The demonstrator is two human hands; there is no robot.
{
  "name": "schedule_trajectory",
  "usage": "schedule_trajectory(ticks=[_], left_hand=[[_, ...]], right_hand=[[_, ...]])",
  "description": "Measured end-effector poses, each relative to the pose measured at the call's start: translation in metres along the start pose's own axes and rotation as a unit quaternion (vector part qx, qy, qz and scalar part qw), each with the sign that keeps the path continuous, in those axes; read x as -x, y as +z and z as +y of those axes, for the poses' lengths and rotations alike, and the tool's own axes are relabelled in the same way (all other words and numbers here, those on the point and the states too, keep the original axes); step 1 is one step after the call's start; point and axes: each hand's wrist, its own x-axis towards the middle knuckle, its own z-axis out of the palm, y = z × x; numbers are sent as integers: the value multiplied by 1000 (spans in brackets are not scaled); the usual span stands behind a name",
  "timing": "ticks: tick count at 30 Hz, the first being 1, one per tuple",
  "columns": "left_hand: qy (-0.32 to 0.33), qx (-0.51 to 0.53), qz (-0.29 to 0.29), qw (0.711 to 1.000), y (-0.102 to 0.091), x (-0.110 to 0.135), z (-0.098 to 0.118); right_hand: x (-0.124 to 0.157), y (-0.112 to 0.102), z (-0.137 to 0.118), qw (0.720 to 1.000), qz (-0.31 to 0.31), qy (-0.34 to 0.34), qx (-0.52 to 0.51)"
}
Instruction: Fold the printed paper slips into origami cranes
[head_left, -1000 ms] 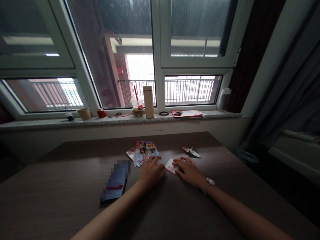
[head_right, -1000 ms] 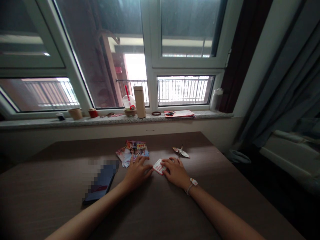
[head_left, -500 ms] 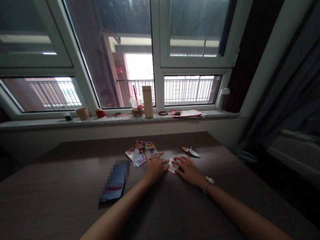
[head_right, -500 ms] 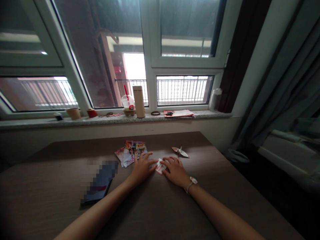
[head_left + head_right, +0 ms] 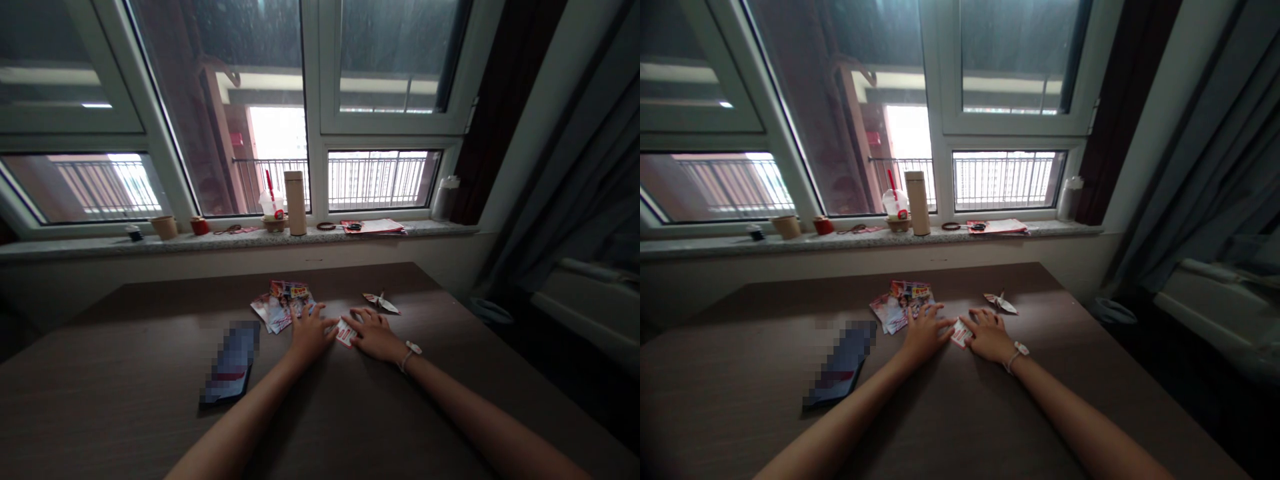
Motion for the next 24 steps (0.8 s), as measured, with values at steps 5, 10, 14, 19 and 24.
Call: schedule_trajectory(ticks=[5,10,14,19,24], left_hand=[[18,-20,13,1000,-2,0,1],[21,-11,21,999,-5,1,2],[26,-7,25,999,-6,1,3],[29,-11,26,999,-6,1,3],[28,-10,27,999,-6,1,2]], right_hand=[[4,2,1,999,41,-7,-13],[15,6,5,996,86,-29,-16],[23,6,7,993,111,-46,-3],[29,5,7,986,156,-58,7],[30,5,7,978,196,-66,10]])
